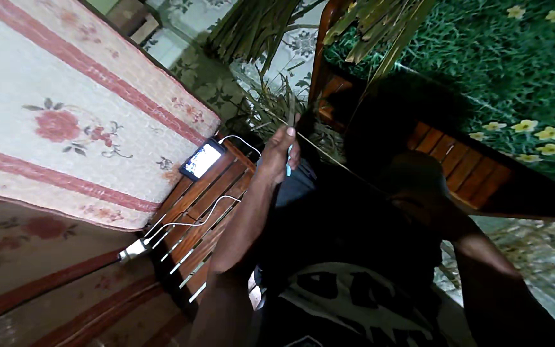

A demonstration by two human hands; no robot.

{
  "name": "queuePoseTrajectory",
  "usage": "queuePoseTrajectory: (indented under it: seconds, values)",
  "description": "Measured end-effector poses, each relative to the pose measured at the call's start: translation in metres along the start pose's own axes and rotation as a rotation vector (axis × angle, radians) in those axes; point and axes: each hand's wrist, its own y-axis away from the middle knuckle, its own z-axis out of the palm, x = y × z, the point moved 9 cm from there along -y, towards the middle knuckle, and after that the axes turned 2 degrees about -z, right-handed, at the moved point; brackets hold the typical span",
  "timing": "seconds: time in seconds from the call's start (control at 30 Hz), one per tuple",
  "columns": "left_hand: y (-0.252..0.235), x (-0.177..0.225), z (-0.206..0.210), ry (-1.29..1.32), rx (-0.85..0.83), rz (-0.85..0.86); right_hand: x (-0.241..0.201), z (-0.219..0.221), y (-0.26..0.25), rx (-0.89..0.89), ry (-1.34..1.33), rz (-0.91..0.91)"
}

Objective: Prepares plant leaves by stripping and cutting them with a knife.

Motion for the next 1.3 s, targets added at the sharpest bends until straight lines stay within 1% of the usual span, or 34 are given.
queuePoseTrajectory:
  seconds: [0.07,0.13,0.2,0.23,0.27,0.37,0.4,0.43,0.5,0.57,0.6,0.67,0.77,0.87,0.97,1.0,1.1,1.13,1.23,1.3]
  values:
    - [0.004,-0.015,0.013,-0.085,-0.115,-0.064,-0.001,0.002,0.002,0.000,-0.071,0.043]
    - [0.015,-0.048,0.037,-0.197,-0.216,-0.194,-0.008,0.005,0.000,0.008,-0.125,0.055]
    - [0.028,-0.073,0.064,-0.285,-0.313,-0.273,-0.022,0.008,-0.005,-0.012,-0.135,0.075]
    - [0.031,-0.076,0.073,-0.309,-0.334,-0.279,-0.027,0.009,-0.007,-0.027,-0.124,0.084]
    - [0.031,-0.073,0.074,-0.301,-0.318,-0.269,-0.026,0.009,-0.009,-0.043,-0.105,0.092]
    - [0.021,-0.036,0.047,-0.166,-0.123,-0.168,-0.028,0.005,-0.003,-0.075,-0.055,0.101]
    - [0.019,-0.025,0.039,-0.125,-0.077,-0.132,-0.030,0.002,0.001,-0.051,-0.043,0.086]
    - [0.018,-0.020,0.035,-0.097,-0.076,-0.114,-0.031,-0.001,0.004,-0.020,-0.050,0.065]
    - [0.021,-0.036,0.044,-0.103,-0.176,-0.180,-0.035,-0.002,0.006,-0.008,-0.088,0.074]
    - [0.032,-0.057,0.067,-0.216,-0.299,-0.270,-0.041,-0.001,0.005,-0.027,-0.132,0.112]
    - [0.035,-0.060,0.074,-0.258,-0.326,-0.291,-0.041,-0.001,0.004,-0.030,-0.151,0.107]
    - [0.031,-0.045,0.068,-0.248,-0.276,-0.265,-0.032,0.000,0.007,-0.025,-0.182,0.055]
    - [0.015,-0.003,0.038,-0.148,-0.142,-0.139,-0.014,0.000,0.014,-0.032,-0.198,0.014]
    - [0.003,0.034,0.011,-0.104,-0.088,-0.031,0.009,-0.001,0.025,-0.078,-0.164,0.062]
    - [-0.003,0.061,-0.014,-0.081,-0.034,0.024,0.033,-0.005,0.040,-0.095,-0.186,0.197]
    - [-0.005,0.068,-0.021,-0.086,-0.021,0.035,0.038,-0.008,0.046,-0.085,-0.185,0.211]
    - [-0.013,0.095,-0.038,-0.144,0.055,0.072,0.062,-0.017,0.066,0.003,-0.223,0.111]
    - [-0.017,0.105,-0.045,-0.159,0.087,0.089,0.074,-0.019,0.074,0.022,-0.263,0.123]
    - [-0.024,0.138,-0.068,-0.191,0.219,0.159,0.107,-0.022,0.099,0.027,-0.365,0.265]
    - [-0.024,0.147,-0.070,-0.195,0.267,0.211,0.116,-0.023,0.107,0.062,-0.420,0.302]
